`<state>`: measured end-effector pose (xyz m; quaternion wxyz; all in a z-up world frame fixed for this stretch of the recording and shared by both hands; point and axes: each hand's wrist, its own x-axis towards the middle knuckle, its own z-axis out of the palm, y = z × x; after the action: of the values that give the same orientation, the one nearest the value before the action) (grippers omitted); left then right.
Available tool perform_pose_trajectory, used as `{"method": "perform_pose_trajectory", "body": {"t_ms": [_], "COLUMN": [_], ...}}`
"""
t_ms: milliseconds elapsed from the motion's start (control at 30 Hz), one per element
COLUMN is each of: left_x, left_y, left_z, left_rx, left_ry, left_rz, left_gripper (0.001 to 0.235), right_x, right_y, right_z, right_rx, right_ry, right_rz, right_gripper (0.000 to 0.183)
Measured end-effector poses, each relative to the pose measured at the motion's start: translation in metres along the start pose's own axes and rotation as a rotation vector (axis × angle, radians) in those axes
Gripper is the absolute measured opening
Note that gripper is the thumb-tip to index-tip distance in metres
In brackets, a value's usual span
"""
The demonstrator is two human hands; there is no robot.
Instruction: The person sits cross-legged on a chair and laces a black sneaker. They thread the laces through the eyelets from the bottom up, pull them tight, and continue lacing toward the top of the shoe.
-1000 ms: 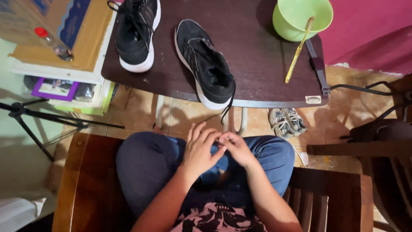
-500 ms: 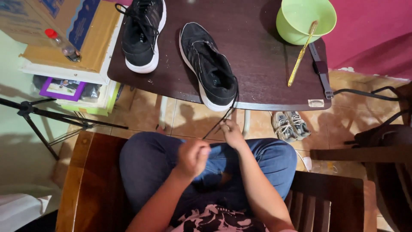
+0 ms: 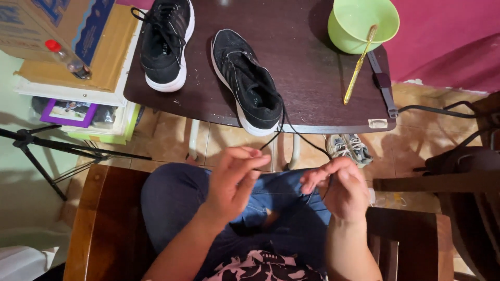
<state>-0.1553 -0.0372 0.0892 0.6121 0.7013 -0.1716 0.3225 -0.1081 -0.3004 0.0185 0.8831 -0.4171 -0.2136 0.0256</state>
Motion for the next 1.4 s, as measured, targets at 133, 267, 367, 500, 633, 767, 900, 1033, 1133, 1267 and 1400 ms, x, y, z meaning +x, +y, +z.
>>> {"method": "perform_pose_trajectory", "body": {"t_ms": [133, 267, 367, 500, 633, 767, 900, 1033, 1133, 1267, 1400], "left_x": [0.013, 0.024, 0.026, 0.035, 0.037, 0.033, 0.032, 0.030, 0.027, 0.018, 0.029], "left_y": [0.030, 0.057, 0.060, 0.050, 0.033, 0.027, 0.023, 0.022, 0.024, 0.036, 0.041], "left_z": [0.006, 0.007, 0.012, 0.016, 0.016, 0.017, 0.018, 0.017, 0.019, 0.012, 0.006], "left_rx": [-0.006, -0.135, -0.213, -0.167, -0.249, -0.263, -0.297, -0.192, -0.040, 0.090, -0.100], "left_ry": [-0.046, -0.066, -0.029, -0.011, 0.110, 0.126, 0.107, 0.097, 0.093, -0.124, -0.168], "left_rz": [0.040, -0.017, -0.046, -0.050, -0.031, -0.101, -0.111, -0.049, 0.057, 0.090, 0.124], "left_gripper": [0.017, 0.010, 0.010, 0.011, 0.011, 0.013, 0.012, 0.011, 0.008, 0.020, 0.020], "right_x": [0.002, 0.017, 0.024, 0.034, 0.047, 0.047, 0.049, 0.052, 0.049, 0.035, 0.030], "right_y": [-0.037, -0.063, -0.051, -0.036, -0.037, -0.037, -0.037, -0.041, -0.040, -0.043, -0.047], "right_z": [0.077, 0.139, 0.138, 0.132, 0.134, 0.138, 0.140, 0.134, 0.124, 0.129, 0.118], "right_rx": [-0.064, -0.369, -0.808, -0.878, -0.901, -0.914, -0.905, -0.914, -0.895, -0.870, -0.744], "right_ry": [-0.212, -0.199, -0.026, 0.022, -0.141, -0.162, -0.168, -0.220, -0.243, -0.277, -0.341], "right_rz": [-0.140, -0.245, -0.114, -0.102, -0.151, -0.148, -0.134, -0.169, -0.241, -0.132, -0.268], "right_gripper": [0.028, 0.025, 0.042, 0.027, 0.003, 0.008, 0.008, 0.020, 0.032, 0.016, 0.015]}}
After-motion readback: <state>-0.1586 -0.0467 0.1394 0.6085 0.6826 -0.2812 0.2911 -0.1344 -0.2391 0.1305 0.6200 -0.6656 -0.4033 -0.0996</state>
